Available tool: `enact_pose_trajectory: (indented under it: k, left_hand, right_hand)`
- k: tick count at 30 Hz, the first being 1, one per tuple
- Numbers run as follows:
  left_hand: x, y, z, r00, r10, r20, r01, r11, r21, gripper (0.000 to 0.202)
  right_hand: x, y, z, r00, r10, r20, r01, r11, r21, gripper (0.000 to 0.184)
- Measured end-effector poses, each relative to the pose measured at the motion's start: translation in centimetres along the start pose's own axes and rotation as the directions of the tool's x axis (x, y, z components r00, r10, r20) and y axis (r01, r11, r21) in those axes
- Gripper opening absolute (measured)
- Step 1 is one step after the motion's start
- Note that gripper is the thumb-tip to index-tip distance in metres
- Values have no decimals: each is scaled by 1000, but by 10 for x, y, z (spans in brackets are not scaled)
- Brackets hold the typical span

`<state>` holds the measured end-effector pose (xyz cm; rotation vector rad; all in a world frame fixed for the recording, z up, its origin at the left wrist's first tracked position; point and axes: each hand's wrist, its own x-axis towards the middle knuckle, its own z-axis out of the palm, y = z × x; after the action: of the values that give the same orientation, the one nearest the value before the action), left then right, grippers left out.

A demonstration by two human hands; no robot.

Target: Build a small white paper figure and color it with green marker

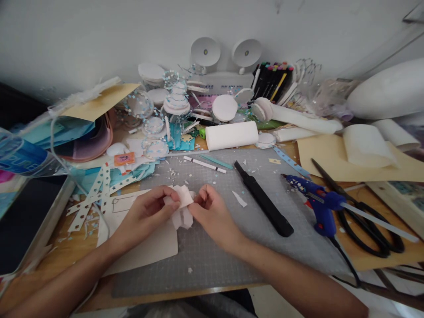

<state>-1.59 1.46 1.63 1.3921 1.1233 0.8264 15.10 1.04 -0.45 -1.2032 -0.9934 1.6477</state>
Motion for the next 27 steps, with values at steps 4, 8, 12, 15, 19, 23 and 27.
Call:
enact_pose_trajectory:
  k: [4,8,12,15,19,23,27]
  left_hand:
    - [1,-2,-1,1000,-1,15,1,1000,-6,11]
    - [1,-1,-5,999,-28,26,30,996,-90,13]
    - [1,2,-9,999,-23,31,27,993,-111,14]
    - [1,2,-11,999,33,21,-31,996,-85,13]
    - [0,2,-11,1000,13,23,-9,985,-173,34]
    - [2,4,-11,997,-69,19,71,985,-156,34]
    - [2,6,-12,993,-102,50,100,994,46,26]
  right_hand:
    - [0,0,0,1000,-1,1,1,1000,12,32]
    - [0,-4,-1,997,-12,79,4,996,93,30]
    - [-1,-10,-2,985,23,172,-49,988,145,27]
    - [-1,-11,-2,987,22,161,-41,992,115,31]
    - [-1,-12,-3,991,-25,129,18,998,59,39]
    - [-2,-14,-3,990,-50,134,44,998,50,44]
    - [-3,-14,-2,985,-73,157,67,997,41,45]
